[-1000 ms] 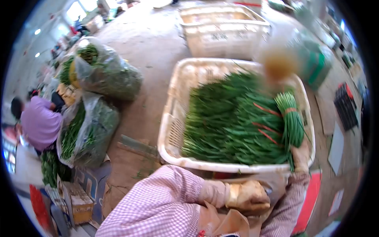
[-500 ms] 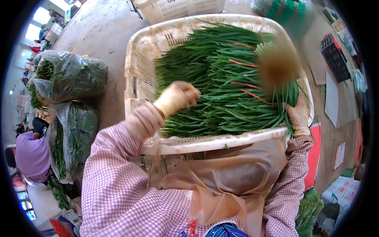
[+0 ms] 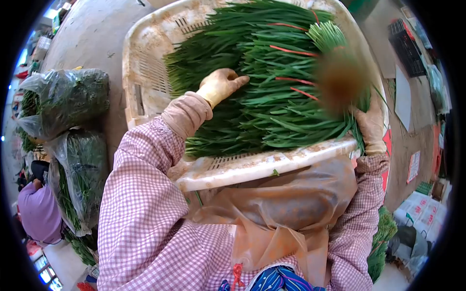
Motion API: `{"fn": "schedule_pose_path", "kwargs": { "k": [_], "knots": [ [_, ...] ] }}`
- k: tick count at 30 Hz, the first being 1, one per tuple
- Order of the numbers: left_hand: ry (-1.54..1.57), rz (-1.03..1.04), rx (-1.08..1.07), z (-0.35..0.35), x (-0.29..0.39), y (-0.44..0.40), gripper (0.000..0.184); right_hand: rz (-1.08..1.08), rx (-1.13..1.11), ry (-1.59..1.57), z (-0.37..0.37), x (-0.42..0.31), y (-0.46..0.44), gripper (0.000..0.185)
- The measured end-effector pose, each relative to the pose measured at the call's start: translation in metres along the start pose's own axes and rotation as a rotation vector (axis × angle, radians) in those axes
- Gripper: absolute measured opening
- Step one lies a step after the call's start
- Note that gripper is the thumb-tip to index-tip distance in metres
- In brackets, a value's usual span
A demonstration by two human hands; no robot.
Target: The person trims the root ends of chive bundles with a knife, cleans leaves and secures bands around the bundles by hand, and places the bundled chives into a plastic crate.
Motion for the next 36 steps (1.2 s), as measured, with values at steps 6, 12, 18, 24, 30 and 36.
{"fn": "schedule_pose_path", "kwargs": {
  "k": [6,12,18,24,30,36],
  "knots": [
    [0.201,0.250,-0.031,0.015,-0.006,-0.017,0.028,0.048,-0.003,-0.074,0.001,0.000,0.003,0.072],
    [0.168,0.277,-0.276,-0.009,0.015,0.000,0.027,-0.008,0.003,-0.018,0.001,0.009,0.001,0.074],
    [0.384,0.269,-0.286,-0.037,0.009,0.042,0.030,-0.011,-0.031,0.086,0.002,0.012,-0.002,0.073],
    [-0.164,0.535,0.069,-0.008,0.078,0.060,0.033,-0.044,-0.003,-0.010,0.004,0.016,-0.004,0.076],
    [-0.052,0.457,-0.008,0.008,0.068,0.043,0.026,0.090,-0.064,0.091,0.006,0.038,-0.008,0.082],
    [0.536,0.283,-0.141,-0.006,0.046,0.070,0.024,0.044,-0.044,0.108,0.006,0.035,-0.007,0.079]
  ]
}}
Point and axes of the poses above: each hand's wrist, its own y-axis away from the middle knuckle, its own z-axis out of the palm, x = y × z, the point moved 5 cm from there along -y, towards the middle knuckle, and after that the axes turned 9 degrees about -y, right-handed, at the moved point
